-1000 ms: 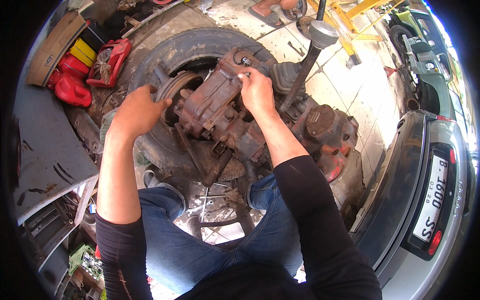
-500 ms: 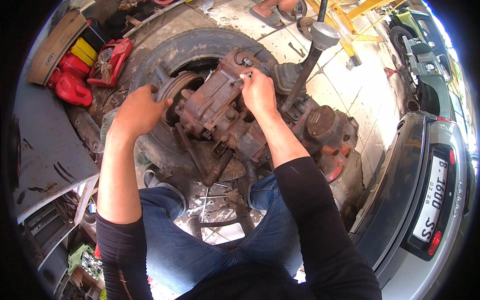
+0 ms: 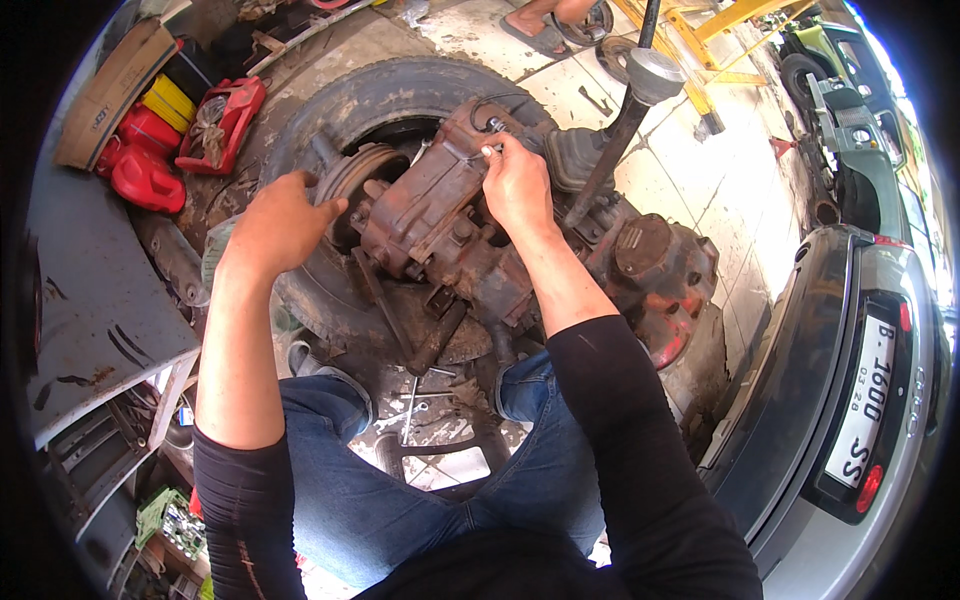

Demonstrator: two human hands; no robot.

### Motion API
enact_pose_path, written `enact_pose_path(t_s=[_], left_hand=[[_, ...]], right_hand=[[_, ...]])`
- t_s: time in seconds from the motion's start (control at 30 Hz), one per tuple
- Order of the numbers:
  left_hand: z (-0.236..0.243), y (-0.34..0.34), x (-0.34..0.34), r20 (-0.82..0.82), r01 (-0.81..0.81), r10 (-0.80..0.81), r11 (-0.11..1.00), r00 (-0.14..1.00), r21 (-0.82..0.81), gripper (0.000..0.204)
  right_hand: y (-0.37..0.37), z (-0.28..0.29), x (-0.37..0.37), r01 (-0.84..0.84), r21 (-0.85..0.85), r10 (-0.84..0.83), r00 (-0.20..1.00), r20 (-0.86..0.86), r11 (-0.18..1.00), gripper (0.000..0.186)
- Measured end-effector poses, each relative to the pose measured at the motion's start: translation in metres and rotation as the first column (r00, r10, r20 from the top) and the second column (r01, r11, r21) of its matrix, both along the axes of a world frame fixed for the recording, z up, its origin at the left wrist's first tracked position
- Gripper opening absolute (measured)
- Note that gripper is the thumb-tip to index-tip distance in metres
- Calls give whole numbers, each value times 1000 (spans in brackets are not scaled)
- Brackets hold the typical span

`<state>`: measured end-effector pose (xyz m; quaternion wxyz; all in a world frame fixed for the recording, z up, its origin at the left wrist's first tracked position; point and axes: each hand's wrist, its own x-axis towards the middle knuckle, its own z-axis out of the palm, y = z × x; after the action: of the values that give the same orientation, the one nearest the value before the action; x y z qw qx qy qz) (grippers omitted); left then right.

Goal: The person is sitting on the floor in a workshop, using a wrench to tighten bolts on a rusty mechanical component resting on a tire. The person manipulates the tool with both hands to secure the parts of the machinery.

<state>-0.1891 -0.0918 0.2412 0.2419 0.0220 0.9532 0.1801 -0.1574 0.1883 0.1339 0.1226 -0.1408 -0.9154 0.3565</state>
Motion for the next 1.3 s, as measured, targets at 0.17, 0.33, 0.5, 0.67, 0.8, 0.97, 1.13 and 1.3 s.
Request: enact_pose_path(t_s=[0.17,0.33,0.5,0.67,0.8,0.97,1.13,1.3], left_hand=[[1,-1,0,18,2,-2,1000,1000,2,63],[-1,-7,3,13,-7,7,1000,1000,-23,63],[-3,-19,1,2,-21,21,1000,1000,-21,64],[4,-16,1,13,-21,21,1000,1000,-7,63],[0,-14,2,14,-13,13,1000,1000,0,63],[6,-14,3,29,-30,30,1000,999,-3,63],[4,-15,2,15,-4,4,1000,1000,-7,62],[1,-12,3,11,-13,13,1000,1000,-4,62]], right_hand=[[-7,-8,-2,-83,33,83,996,20,996,14],[-17,-11,-8,-113,17,112,993,33,993,15],[-18,0,-16,-76,206,55,993,108,976,18],[-7,34,-12,-144,335,38,952,303,931,21],[-10,33,-12,-203,146,183,973,138,968,22],[-5,11,-14,-229,208,198,967,159,951,24],[-6,28,-12,-164,151,156,986,60,975,21],[-10,1,-2,-222,110,217,975,50,969,17]])
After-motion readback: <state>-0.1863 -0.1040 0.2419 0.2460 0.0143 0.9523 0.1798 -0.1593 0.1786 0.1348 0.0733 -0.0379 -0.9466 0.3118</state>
